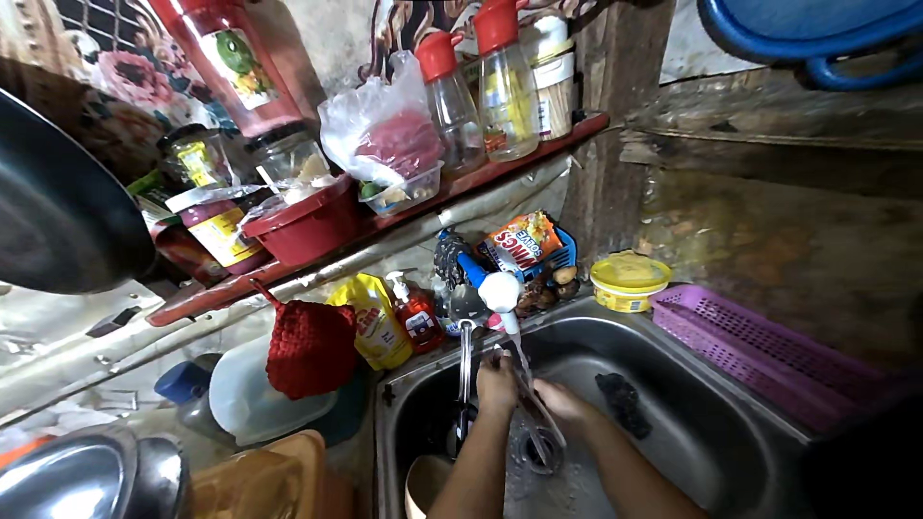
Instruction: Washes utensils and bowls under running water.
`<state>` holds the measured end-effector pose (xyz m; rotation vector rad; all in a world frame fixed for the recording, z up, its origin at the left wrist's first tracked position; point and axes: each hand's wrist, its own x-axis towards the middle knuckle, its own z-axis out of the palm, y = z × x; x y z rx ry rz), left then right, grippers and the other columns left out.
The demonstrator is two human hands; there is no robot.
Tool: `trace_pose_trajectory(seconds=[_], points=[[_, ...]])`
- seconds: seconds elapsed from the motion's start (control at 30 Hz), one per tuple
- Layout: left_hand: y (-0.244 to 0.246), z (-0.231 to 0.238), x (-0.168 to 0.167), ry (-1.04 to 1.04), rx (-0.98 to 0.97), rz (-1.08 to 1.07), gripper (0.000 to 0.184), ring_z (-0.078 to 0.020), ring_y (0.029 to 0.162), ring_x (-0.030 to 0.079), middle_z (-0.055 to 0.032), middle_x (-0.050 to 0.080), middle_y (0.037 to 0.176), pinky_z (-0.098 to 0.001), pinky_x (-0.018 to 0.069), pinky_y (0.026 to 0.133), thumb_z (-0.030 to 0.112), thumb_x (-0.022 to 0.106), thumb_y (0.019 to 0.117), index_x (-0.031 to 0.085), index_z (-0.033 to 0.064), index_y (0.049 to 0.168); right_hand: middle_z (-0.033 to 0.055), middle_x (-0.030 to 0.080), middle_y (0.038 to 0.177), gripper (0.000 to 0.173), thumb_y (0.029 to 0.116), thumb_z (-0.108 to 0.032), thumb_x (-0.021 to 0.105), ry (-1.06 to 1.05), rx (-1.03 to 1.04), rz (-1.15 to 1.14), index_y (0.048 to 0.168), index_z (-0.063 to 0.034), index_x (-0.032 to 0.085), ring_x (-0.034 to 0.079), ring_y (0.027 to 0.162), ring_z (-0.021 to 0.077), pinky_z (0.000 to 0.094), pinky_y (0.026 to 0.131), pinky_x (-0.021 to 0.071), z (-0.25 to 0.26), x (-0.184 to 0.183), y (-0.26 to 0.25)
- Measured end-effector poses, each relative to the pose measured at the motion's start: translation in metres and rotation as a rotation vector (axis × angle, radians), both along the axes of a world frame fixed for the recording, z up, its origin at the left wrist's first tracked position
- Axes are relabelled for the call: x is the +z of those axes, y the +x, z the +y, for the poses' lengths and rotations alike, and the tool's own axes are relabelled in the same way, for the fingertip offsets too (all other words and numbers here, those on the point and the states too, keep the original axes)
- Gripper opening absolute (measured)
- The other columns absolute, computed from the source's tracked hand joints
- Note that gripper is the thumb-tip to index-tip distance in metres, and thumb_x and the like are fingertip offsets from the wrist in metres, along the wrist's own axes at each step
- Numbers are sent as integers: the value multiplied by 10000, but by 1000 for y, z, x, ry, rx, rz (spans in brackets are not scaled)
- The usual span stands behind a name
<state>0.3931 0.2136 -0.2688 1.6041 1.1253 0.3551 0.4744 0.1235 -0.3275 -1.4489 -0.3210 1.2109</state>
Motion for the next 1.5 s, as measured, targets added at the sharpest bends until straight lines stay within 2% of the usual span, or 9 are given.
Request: trace_pose_trajectory(seconds=[0.2,0.43,0.57,0.7,0.87,1.07,1.23,1.33,1.5], points=[[-5,-5,-4,189,102,20,408,-288,862,708,-203,683,1070,-463,590,806,243,406,1117,428,2,1445,74,649,936,226,1031,-101,569,65,-43,-68,1241,-21,595,627,752,133,306,677,547,-9,2,9],[-7,-6,-2,450,-29,22,253,-305,1312,536,-212,518,1446,-421,462,1102,244,637,1010,749,68,1155,113,681,983,286,1016,-55,540,180,88,65,1302,-37,536,679,767,190,353,661,590,-15,1,10],[-3,-9,5,342,-274,-68,182,-182,906,698,-120,730,984,-390,567,880,166,624,1010,732,23,1044,89,687,1007,330,952,-8,515,275,128,88,1280,-39,549,686,848,186,376,736,599,-24,-6,15],[0,-20,21,606,-409,-3,219,-207,1033,703,-106,724,1138,-420,559,974,186,601,1024,735,82,1161,60,704,932,276,918,-56,507,356,143,155,1187,-52,568,698,816,164,345,721,608,-29,-6,19],[-7,-25,37,915,-419,-69,304,-255,1004,719,-108,703,1225,-458,600,881,81,608,1000,723,173,1265,30,706,992,355,1077,-252,297,380,156,237,1183,-98,599,682,918,143,335,792,580,-29,-8,15],[-10,-27,48,1140,-471,-40,472,-320,747,713,-158,714,1007,-507,605,651,79,617,995,594,221,1444,-7,739,924,526,676,-325,882,491,234,145,1099,-130,638,716,856,112,323,779,615,-25,-1,3],[-6,-30,61,717,-425,76,317,-395,951,712,-215,714,1050,-604,573,814,280,544,1072,626,82,1306,-4,703,811,157,946,-38,491,351,206,-30,1024,-76,622,678,740,87,267,714,588,-27,15,-2],[-1,-9,73,445,-462,84,282,-343,1029,685,-194,710,1077,-582,536,923,241,676,989,699,31,1175,27,664,812,109,1022,-48,528,165,226,-164,1056,-18,628,639,695,109,271,687,568,-21,16,0],[-15,-17,83,649,-539,33,236,-287,1024,713,-120,739,1112,-554,559,924,147,648,996,721,132,1220,28,660,875,132,1015,-92,611,70,201,-293,1119,-11,618,630,751,85,255,693,545,-7,5,-7]])
